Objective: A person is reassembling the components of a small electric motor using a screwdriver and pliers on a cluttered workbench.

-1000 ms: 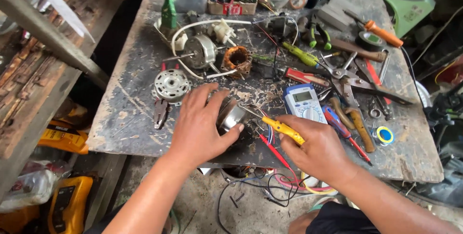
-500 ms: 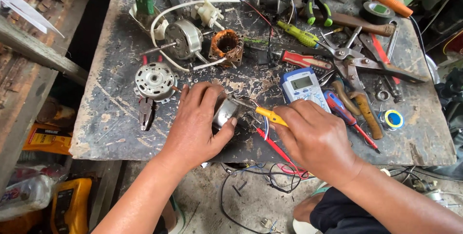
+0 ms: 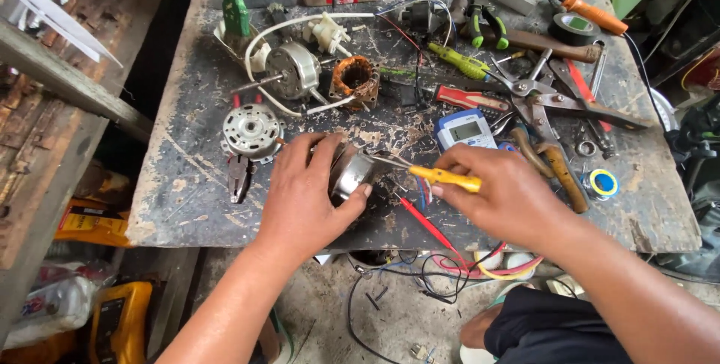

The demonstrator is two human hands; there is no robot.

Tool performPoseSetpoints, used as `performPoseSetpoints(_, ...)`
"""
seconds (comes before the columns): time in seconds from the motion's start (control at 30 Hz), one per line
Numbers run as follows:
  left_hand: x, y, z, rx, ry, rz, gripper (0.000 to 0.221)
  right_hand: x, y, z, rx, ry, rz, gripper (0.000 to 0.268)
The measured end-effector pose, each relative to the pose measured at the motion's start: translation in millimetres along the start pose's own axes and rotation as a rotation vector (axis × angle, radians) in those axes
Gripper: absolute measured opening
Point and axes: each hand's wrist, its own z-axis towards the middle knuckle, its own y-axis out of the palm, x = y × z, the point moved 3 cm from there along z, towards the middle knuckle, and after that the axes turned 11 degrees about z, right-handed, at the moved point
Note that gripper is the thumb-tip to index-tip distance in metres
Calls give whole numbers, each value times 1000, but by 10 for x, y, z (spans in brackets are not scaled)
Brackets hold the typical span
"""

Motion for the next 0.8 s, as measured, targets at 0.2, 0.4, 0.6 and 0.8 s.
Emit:
performPoseSetpoints(0.2,111,-109,47,-149,-156,71,77,27,-93,-84,37,-3,-76,24)
performPoseSetpoints(0.4,106,-370,115,-52,-428,-364,66,47,-46,-215,233,48,30,30)
performPoseSetpoints(0.6,110,-341,-6,191,-484,-809,79,57,185,-249,200,250,200,22)
performPoseSetpoints(0.8,30,-42,-131,397,-449,-1111,77,165,216,-253,109,228,185,24)
